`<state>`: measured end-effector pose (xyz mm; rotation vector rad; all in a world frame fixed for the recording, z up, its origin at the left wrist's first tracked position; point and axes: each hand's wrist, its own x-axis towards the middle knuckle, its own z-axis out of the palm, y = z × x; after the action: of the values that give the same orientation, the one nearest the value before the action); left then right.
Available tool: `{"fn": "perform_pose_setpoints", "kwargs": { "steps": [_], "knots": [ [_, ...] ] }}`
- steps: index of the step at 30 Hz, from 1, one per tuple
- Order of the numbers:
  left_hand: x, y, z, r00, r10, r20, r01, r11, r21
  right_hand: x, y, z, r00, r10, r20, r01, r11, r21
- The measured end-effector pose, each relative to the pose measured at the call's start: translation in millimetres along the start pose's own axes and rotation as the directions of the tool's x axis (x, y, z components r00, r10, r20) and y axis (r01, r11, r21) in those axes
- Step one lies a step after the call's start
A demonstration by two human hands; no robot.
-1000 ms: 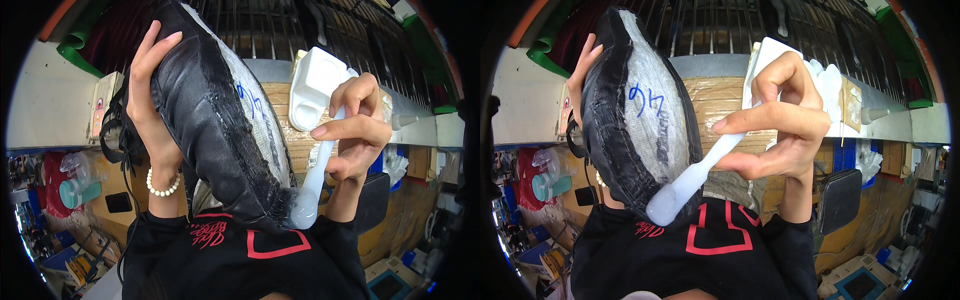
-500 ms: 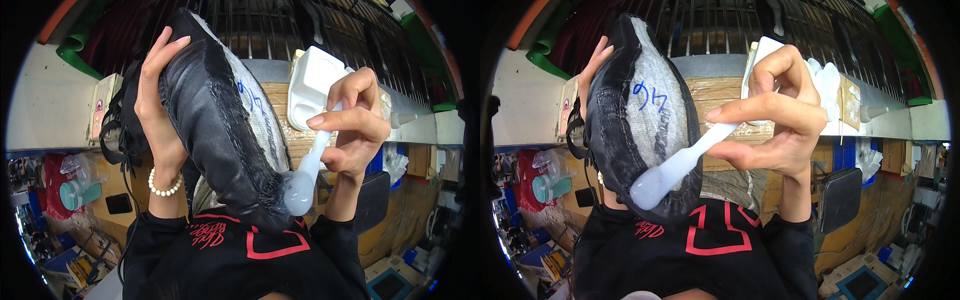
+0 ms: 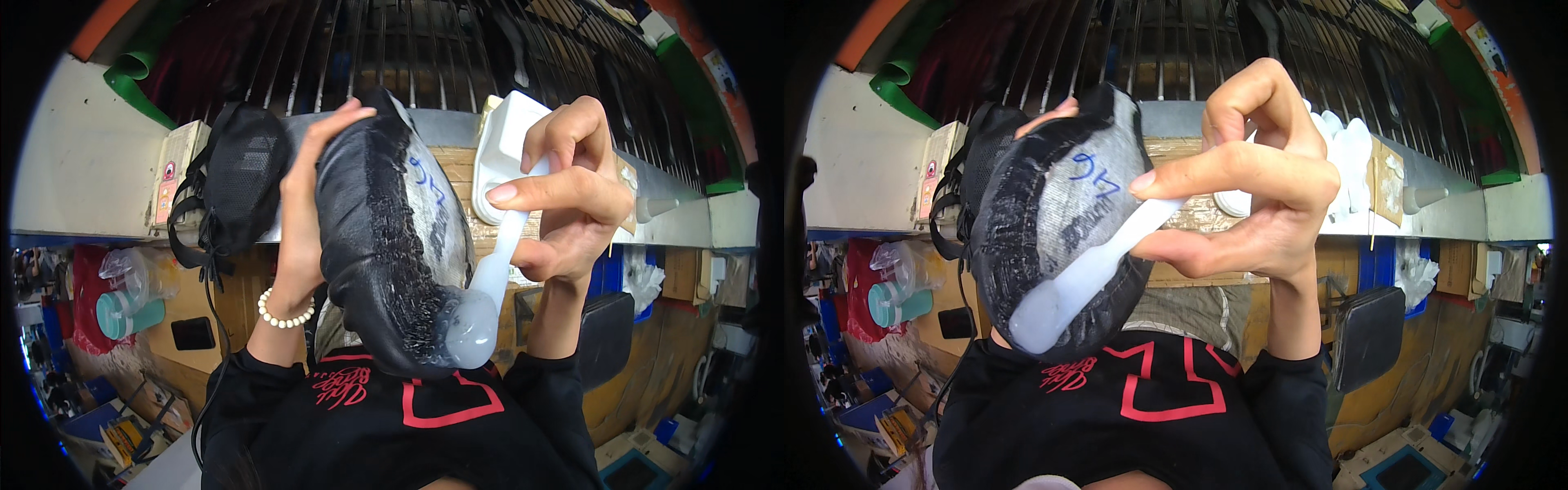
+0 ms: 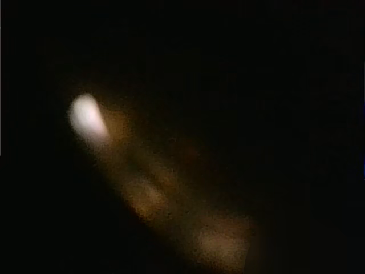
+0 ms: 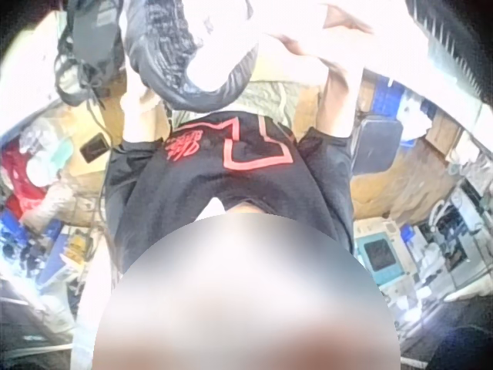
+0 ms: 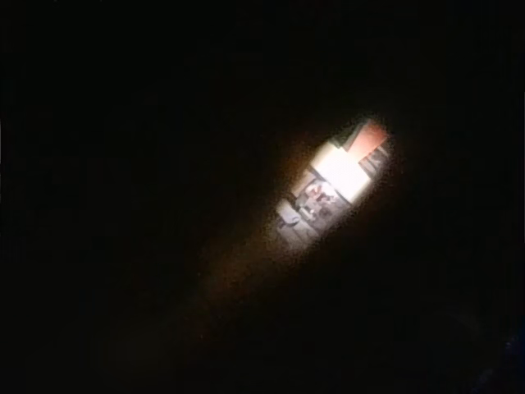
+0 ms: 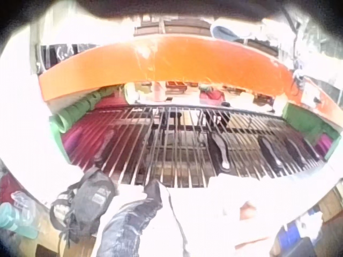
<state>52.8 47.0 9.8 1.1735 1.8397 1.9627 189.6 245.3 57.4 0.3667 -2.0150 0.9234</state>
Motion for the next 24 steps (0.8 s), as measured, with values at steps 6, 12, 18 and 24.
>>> {"fn": "perform_pose_setpoints", "kwargs": {
  "steps": [6,12,18,24],
  "knots": [
    [-11.5,-13.1,-0.4,0.973,-0.045,0.228,0.101,0.965,-0.240,11.4,9.4,13.6,0.999,-0.046,0.007,0.044,0.993,0.110],
    [-42.9,-12.1,1.7,0.856,-0.225,0.465,0.473,0.702,-0.532,21.8,12.0,16.7,0.997,-0.050,0.054,0.046,0.995,0.085],
    [-57.2,-17.1,7.1,0.802,-0.275,0.530,0.588,0.515,-0.624,26.9,16.6,19.7,0.994,-0.061,0.093,0.050,0.992,0.115],
    [-65.1,-18.8,14.0,0.779,-0.298,0.551,0.625,0.428,-0.652,30.2,15.4,20.7,0.990,0.016,0.138,-0.031,0.993,0.113]
  ]
}}
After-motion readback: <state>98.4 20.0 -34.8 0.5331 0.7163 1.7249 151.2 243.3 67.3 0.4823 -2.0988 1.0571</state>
